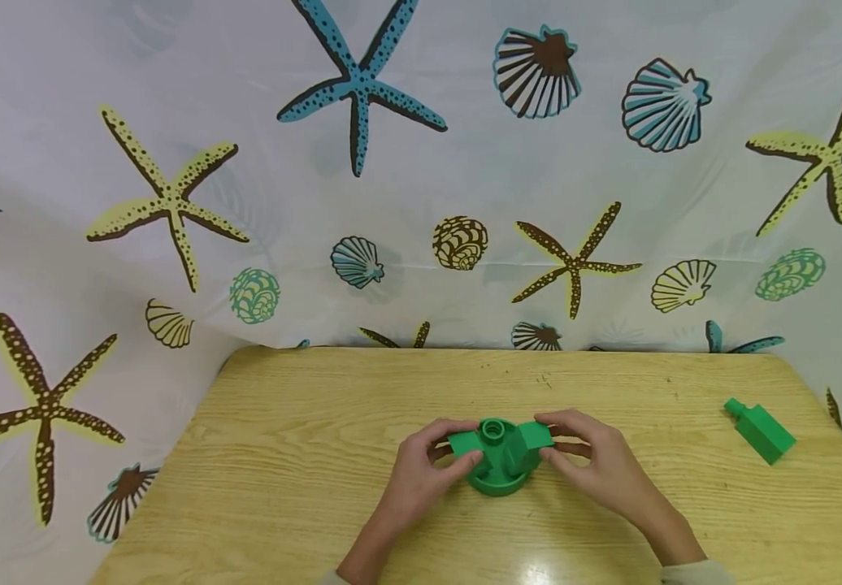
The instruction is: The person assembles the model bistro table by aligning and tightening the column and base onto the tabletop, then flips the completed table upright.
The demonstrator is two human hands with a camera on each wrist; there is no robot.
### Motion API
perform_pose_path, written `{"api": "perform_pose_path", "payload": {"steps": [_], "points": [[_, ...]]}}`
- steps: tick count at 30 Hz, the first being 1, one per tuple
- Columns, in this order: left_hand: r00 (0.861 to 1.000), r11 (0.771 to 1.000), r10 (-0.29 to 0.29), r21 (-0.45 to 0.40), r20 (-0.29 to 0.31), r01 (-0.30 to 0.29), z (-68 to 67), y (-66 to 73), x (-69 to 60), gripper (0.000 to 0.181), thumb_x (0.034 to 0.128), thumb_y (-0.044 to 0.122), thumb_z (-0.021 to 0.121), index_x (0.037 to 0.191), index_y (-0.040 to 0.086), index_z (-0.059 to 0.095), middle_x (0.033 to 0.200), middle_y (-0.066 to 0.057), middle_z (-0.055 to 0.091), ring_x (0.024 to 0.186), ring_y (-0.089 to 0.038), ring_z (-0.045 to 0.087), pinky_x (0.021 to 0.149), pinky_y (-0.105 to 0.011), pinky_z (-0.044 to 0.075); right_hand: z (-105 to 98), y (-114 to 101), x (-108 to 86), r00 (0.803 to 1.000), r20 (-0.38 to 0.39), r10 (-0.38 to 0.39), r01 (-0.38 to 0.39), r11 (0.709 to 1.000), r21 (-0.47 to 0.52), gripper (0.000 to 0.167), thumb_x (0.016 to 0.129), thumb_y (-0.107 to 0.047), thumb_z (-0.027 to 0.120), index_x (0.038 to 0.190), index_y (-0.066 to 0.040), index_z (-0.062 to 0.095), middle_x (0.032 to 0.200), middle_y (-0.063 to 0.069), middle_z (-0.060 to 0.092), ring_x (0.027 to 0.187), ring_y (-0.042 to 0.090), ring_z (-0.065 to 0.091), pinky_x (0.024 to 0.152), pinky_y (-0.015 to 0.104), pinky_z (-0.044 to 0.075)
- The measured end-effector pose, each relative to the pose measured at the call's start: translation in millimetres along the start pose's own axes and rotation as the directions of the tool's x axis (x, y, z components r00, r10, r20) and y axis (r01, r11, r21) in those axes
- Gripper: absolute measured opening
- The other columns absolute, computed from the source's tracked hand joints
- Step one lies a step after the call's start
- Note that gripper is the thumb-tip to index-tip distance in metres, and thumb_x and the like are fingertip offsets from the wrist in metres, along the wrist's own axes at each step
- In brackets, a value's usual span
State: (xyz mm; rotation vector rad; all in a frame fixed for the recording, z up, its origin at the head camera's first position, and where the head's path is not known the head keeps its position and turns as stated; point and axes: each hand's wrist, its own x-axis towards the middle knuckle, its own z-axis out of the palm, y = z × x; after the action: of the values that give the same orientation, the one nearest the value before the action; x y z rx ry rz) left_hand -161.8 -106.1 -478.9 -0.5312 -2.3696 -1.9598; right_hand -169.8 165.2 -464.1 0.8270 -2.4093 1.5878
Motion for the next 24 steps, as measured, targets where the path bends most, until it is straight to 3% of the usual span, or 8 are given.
{"api": "perform_pose_path", "payload": {"steps": [6, 10, 14, 24], "points": [[1.0, 1.0, 0.012, -0.008, 0.007, -0.012, -0.6, -1.6, 0.1, 0.038, 0.0942, 0.014, 0.077, 0.129, 0.002, 0.068, 0.129, -0.016, 0.065, 0.119, -0.027, 0.063, 0.098, -0.035, 0.054, 2, 2, 0.0, 0.997, 0.015, 0.073, -0.074, 0.996, 0.057, 0.035, 0.088, -0.009, 0.083, 0.119, -0.006, 0.067, 0.115, 0.011, 0.072, 0.102, 0.026, 0.073, 0.085, 0.032, 0.059], [1.0, 1.0, 0.009, -0.001, 0.003, -0.009, -0.6, -1.2, -0.4, 0.038, 0.0945, 0.015, 0.077, 0.129, 0.003, 0.068, 0.128, -0.011, 0.066, 0.119, -0.026, 0.063, 0.097, -0.035, 0.055, 4, 3, -1.2, 0.996, 0.037, 0.081, -0.083, 0.996, 0.03, 0.043, 0.087, -0.016, 0.085, 0.126, -0.01, 0.067, 0.112, 0.005, 0.07, 0.097, 0.023, 0.071, 0.082, 0.032, 0.06], [1.0, 1.0, 0.0, -0.002, 0.005, 0.0, 0.2, -0.6, -0.7, 0.039, 0.0941, 0.016, 0.078, 0.129, 0.003, 0.069, 0.127, -0.01, 0.067, 0.118, -0.023, 0.063, 0.097, -0.035, 0.054, 6, 4, -2.5, 0.996, 0.078, 0.048, -0.05, 0.998, 0.024, 0.048, 0.089, -0.016, 0.082, 0.135, -0.013, 0.066, 0.113, 0.002, 0.066, 0.097, 0.023, 0.07, 0.082, 0.032, 0.06], [1.0, 1.0, 0.013, -0.006, -0.011, -0.013, 0.5, -1.9, 0.3, 0.037, 0.0928, 0.013, 0.079, 0.127, 0.003, 0.07, 0.125, -0.012, 0.067, 0.117, -0.026, 0.064, 0.096, -0.035, 0.055, 11, 3, -0.3, 0.995, 0.06, -0.083, 0.086, 0.995, -0.045, 0.04, 0.091, -0.01, 0.08, 0.129, -0.01, 0.068, 0.107, -0.001, 0.064, 0.096, 0.019, 0.068, 0.083, 0.033, 0.06]]}}
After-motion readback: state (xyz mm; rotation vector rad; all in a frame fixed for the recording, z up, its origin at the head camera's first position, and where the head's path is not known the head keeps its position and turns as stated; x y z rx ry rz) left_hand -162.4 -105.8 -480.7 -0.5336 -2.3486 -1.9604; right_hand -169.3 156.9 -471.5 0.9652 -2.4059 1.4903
